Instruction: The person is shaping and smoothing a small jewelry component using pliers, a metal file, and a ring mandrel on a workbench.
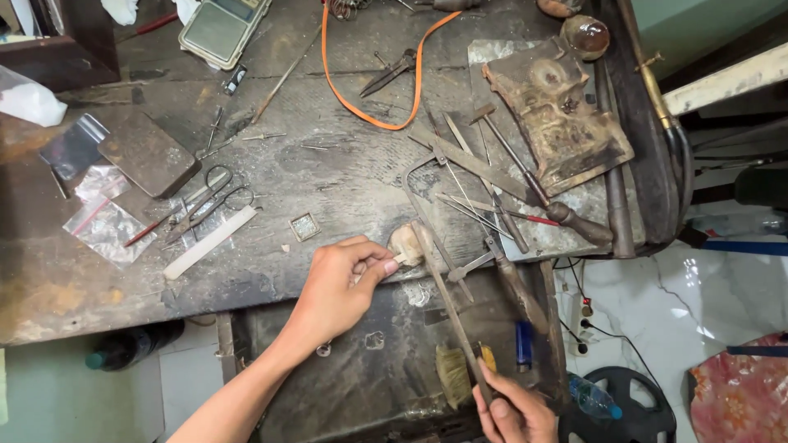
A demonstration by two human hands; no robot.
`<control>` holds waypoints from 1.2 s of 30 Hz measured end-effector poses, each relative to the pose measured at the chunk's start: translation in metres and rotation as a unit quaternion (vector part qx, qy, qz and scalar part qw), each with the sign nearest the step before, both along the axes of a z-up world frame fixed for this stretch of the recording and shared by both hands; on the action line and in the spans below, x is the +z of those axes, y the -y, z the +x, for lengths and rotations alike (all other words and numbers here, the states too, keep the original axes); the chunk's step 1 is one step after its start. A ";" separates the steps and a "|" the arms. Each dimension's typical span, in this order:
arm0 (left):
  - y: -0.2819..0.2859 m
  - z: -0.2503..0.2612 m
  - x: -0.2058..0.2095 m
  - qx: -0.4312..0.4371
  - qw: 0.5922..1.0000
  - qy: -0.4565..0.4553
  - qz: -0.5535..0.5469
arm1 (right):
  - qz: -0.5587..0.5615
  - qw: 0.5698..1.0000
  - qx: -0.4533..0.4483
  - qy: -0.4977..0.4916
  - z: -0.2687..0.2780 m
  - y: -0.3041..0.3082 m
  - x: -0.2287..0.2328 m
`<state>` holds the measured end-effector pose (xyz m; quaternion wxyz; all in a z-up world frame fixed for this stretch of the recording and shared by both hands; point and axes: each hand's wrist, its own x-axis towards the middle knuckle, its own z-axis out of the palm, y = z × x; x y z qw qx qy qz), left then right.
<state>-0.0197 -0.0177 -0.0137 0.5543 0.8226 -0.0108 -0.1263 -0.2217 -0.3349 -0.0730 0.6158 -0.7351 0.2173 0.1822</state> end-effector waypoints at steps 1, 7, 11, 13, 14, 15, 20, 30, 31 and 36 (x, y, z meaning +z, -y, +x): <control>0.000 0.000 0.000 0.001 1.000 -0.002 0.001 | 0.001 1.000 0.001 -0.002 -0.002 -0.005 -0.001; 0.001 -0.001 -0.003 0.022 0.999 -0.011 -0.024 | -0.005 0.993 -0.013 -0.121 -0.021 0.017 -0.019; 0.001 0.002 -0.005 0.023 0.999 -0.011 -0.035 | 0.011 0.987 -0.038 -0.153 -0.004 -0.017 0.004; 0.002 -0.001 -0.005 0.021 0.999 -0.013 -0.046 | -0.032 0.986 -0.154 -0.058 0.013 -0.051 0.038; 0.002 0.001 -0.005 0.020 0.999 -0.015 -0.041 | -0.046 0.992 -0.099 -0.063 0.026 -0.058 0.051; 0.002 0.002 -0.005 0.019 0.999 -0.017 -0.035 | -0.060 0.995 -0.044 -0.067 0.039 -0.065 0.063; 0.002 0.004 -0.005 0.019 0.999 -0.024 -0.040 | -0.024 0.992 0.064 0.107 0.090 -0.090 0.059; 0.001 0.001 -0.003 0.023 0.999 0.031 -0.030 | 0.065 0.970 0.107 0.210 0.149 -0.125 0.058; 0.001 0.001 -0.003 0.022 0.999 0.034 -0.030 | 0.065 0.969 0.106 0.213 0.138 -0.118 0.056; 0.002 -0.002 -0.002 0.029 0.998 0.029 -0.038 | 0.047 0.994 -0.100 -0.016 0.062 -0.092 0.062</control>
